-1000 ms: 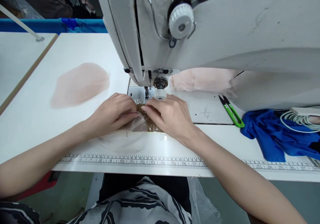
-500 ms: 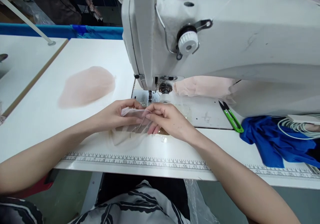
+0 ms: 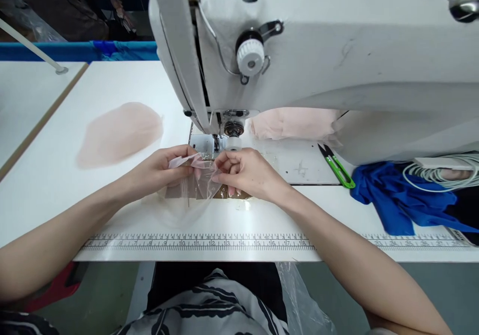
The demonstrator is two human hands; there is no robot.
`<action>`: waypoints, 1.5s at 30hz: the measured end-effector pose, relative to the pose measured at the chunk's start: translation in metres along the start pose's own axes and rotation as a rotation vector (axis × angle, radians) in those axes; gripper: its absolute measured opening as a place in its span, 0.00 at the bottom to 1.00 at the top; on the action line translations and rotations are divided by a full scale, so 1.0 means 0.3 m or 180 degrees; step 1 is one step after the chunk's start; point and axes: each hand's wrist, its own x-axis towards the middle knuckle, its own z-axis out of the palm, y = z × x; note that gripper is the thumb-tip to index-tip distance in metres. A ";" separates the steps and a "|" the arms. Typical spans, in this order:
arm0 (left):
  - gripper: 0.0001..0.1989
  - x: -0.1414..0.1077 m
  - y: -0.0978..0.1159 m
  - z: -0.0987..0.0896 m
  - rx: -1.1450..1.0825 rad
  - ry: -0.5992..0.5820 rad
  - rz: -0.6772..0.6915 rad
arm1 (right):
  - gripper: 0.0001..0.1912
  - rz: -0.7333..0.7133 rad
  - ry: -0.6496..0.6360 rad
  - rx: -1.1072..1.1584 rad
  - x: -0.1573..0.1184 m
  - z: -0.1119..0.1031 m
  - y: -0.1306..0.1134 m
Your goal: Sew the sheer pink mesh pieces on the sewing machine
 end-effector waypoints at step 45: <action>0.05 -0.010 -0.082 0.063 0.1991 0.1606 0.2031 | 0.06 -0.1964 0.1154 -0.1605 -0.016 0.065 0.038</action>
